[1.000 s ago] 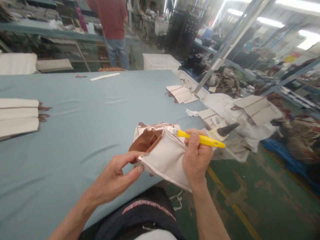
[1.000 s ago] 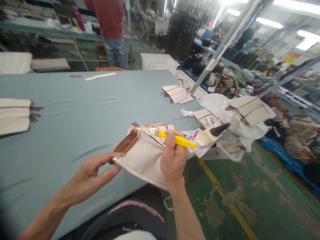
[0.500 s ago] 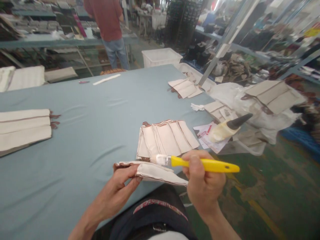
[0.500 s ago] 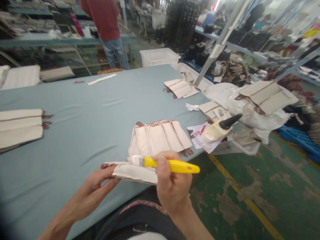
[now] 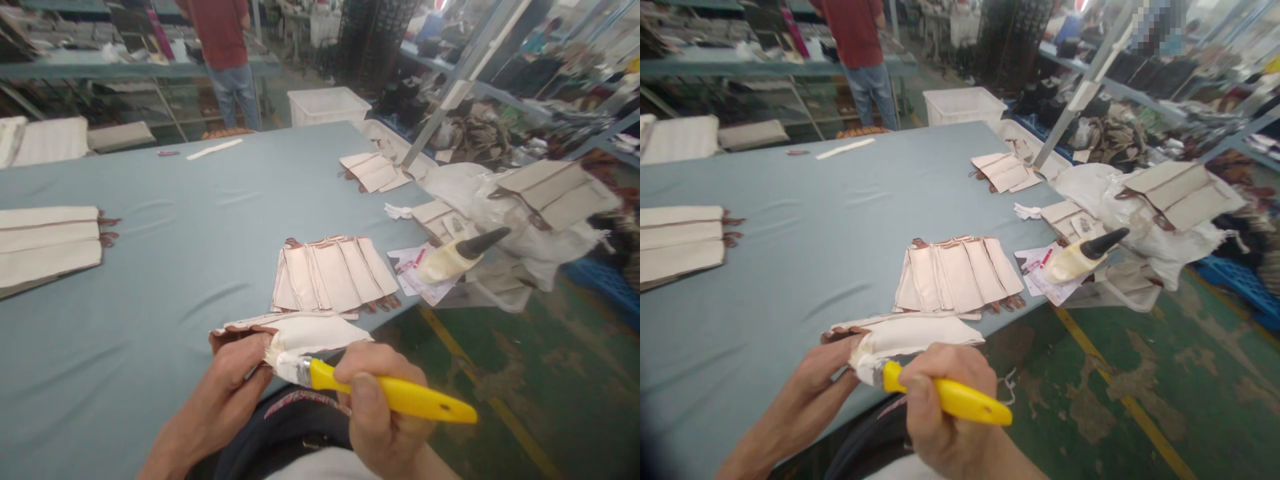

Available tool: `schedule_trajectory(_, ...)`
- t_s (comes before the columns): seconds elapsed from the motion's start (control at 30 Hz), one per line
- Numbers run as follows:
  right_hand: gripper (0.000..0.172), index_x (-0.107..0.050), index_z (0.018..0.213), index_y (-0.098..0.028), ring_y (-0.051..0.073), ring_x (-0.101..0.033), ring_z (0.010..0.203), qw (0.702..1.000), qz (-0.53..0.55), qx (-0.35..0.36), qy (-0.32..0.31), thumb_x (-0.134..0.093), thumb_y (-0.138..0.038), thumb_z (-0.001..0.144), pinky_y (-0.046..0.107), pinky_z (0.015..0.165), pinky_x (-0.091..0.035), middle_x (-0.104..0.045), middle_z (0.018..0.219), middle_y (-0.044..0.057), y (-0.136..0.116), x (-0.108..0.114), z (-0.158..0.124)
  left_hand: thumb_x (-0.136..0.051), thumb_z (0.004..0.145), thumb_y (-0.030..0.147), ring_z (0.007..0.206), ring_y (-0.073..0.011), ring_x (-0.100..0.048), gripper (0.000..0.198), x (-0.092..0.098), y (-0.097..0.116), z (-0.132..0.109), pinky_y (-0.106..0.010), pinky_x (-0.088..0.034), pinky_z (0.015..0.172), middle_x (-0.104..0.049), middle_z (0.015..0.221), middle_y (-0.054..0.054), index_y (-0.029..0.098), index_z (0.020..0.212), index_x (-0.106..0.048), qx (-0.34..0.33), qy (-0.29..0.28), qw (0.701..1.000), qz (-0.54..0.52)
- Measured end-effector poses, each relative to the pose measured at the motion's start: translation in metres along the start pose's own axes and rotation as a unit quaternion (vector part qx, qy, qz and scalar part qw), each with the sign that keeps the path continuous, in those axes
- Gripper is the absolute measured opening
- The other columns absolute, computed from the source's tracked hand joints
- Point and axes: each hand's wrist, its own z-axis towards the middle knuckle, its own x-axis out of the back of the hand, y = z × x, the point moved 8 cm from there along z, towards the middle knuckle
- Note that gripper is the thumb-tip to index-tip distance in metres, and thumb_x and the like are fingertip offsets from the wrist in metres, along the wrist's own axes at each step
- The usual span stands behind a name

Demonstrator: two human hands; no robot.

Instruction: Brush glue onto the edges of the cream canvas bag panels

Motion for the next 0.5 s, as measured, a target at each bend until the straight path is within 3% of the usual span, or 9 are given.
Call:
schedule_trajectory(0.17, 0.022, -0.069, 0.094, -0.024, 0.009, -0.053, 0.042, 0.998, -0.007, -0.044, 0.047, -0.055, -0.028, 0.112, 0.020, 0.044, -0.045, -0.060, 0.059, -0.007, 0.023, 0.006, 0.013, -0.050, 0.102, 0.000, 0.076, -0.0115, -0.064, 0.028, -0.001, 0.008, 0.004, -0.018, -0.051, 0.082, -0.067, 0.080, 0.004, 0.023, 0.089, -0.061, -0.034, 0.011, 0.999, 0.030)
schedule_trajectory(0.33, 0.024, -0.065, 0.093, -0.024, 0.010, -0.063, 0.047, 0.998, -0.047, 0.027, -0.015, -0.051, -0.028, 0.112, 0.021, 0.050, -0.052, -0.071, 0.066, -0.005, -0.002, -0.004, 0.015, -0.052, 0.102, 0.003, 0.070, -0.0127, -0.063, 0.028, -0.004, 0.002, 0.006, -0.021, -0.051, 0.075, -0.069, 0.076, 0.004, 0.022, 0.084, -0.061, -0.018, 0.020, 0.999, 0.019)
schedule_trajectory(0.5, 0.015, -0.062, 0.094, -0.026, 0.011, -0.068, 0.049, 0.994, -0.062, 0.083, -0.047, -0.056, -0.024, 0.108, 0.022, 0.056, -0.058, -0.072, 0.064, -0.006, -0.019, -0.004, 0.007, -0.051, 0.105, 0.005, 0.081, -0.0158, -0.071, 0.030, -0.009, -0.001, 0.011, -0.024, -0.055, 0.080, -0.077, 0.086, -0.001, 0.021, 0.083, -0.065, 0.004, 0.007, 1.000, -0.028)
